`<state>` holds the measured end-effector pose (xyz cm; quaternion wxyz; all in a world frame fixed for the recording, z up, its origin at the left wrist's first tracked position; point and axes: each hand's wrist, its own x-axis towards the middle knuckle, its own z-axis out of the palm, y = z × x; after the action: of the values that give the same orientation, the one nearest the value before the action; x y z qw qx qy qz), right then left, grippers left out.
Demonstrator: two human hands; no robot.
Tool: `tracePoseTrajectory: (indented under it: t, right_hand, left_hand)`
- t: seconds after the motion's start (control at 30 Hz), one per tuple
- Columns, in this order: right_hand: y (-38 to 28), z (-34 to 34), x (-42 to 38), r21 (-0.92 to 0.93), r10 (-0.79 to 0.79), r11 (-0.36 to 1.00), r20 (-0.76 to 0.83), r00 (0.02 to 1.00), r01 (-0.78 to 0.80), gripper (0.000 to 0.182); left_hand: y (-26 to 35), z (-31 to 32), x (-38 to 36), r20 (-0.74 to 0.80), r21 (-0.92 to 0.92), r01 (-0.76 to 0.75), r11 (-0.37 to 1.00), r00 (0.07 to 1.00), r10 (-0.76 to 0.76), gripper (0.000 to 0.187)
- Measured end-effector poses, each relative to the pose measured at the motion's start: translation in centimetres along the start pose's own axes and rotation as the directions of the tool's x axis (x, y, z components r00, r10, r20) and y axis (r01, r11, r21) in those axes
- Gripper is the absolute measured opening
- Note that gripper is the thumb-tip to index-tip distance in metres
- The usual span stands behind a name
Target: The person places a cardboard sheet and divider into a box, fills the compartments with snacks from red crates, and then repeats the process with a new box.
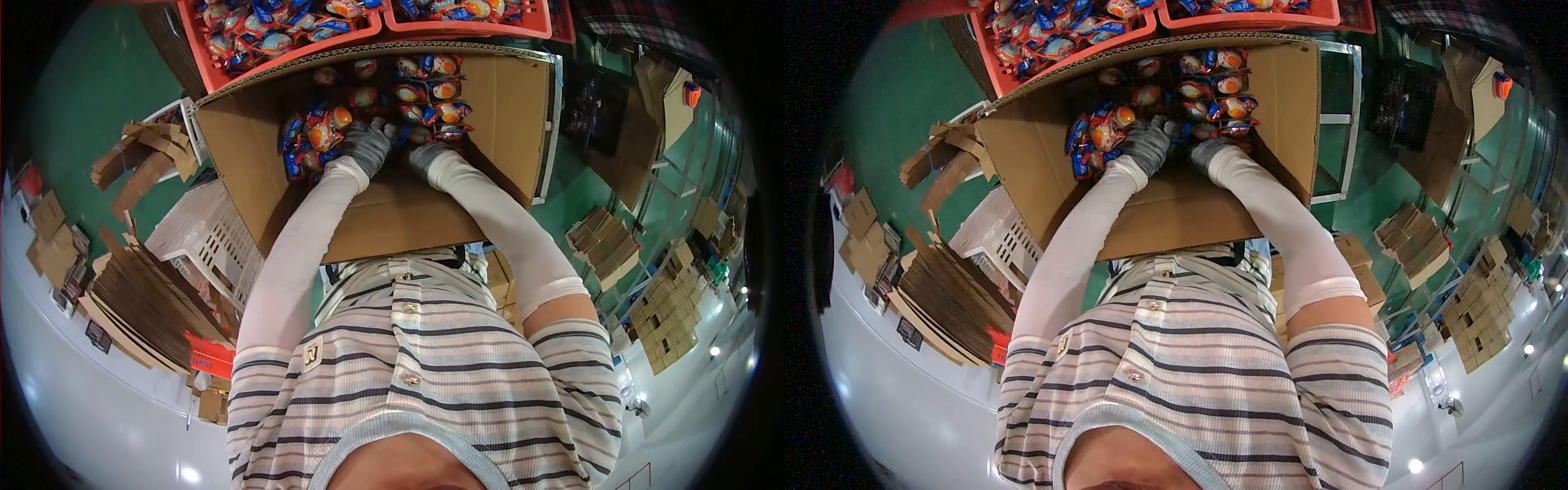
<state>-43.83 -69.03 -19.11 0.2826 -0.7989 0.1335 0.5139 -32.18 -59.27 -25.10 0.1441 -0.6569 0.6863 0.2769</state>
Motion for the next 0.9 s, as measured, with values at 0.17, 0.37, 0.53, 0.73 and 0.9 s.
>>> tracePoseTrajectory:
  t: [0.17,0.37,0.53,0.73,0.9]
  right_hand:
    - [3.7,5.5,3.7,-0.008,0.001,1.0,-0.143,0.99,-0.003,0.026]
    - [4.2,5.9,4.3,0.029,0.083,0.996,-0.181,0.98,-0.079,0.023]
    - [2.7,3.9,3.4,-0.078,0.035,0.996,-0.135,0.99,-0.046,0.024]
    - [3.3,4.8,6.1,0.05,-0.104,0.99,-0.344,0.933,0.129,0.034]
    - [4.8,5.8,7.6,0.023,-0.053,0.998,-0.271,0.961,0.061,0.033]
  left_hand:
    - [0.2,0.6,-1.3,-0.057,0.146,-0.152,0.978,0.985,0.161,0.04]
    - [0.4,0.7,-1.2,0.061,0.077,-0.164,0.983,0.985,0.159,0.04]
    - [-0.3,-0.7,-3.6,0.108,0.036,-0.315,0.948,0.945,0.31,0.035]
    - [-0.9,0.0,-4.0,-0.087,-0.079,-0.239,0.968,0.969,0.232,0.039]
    - [-1.8,0.1,-3.5,-0.233,-0.217,-0.093,0.972,0.972,0.041,0.037]
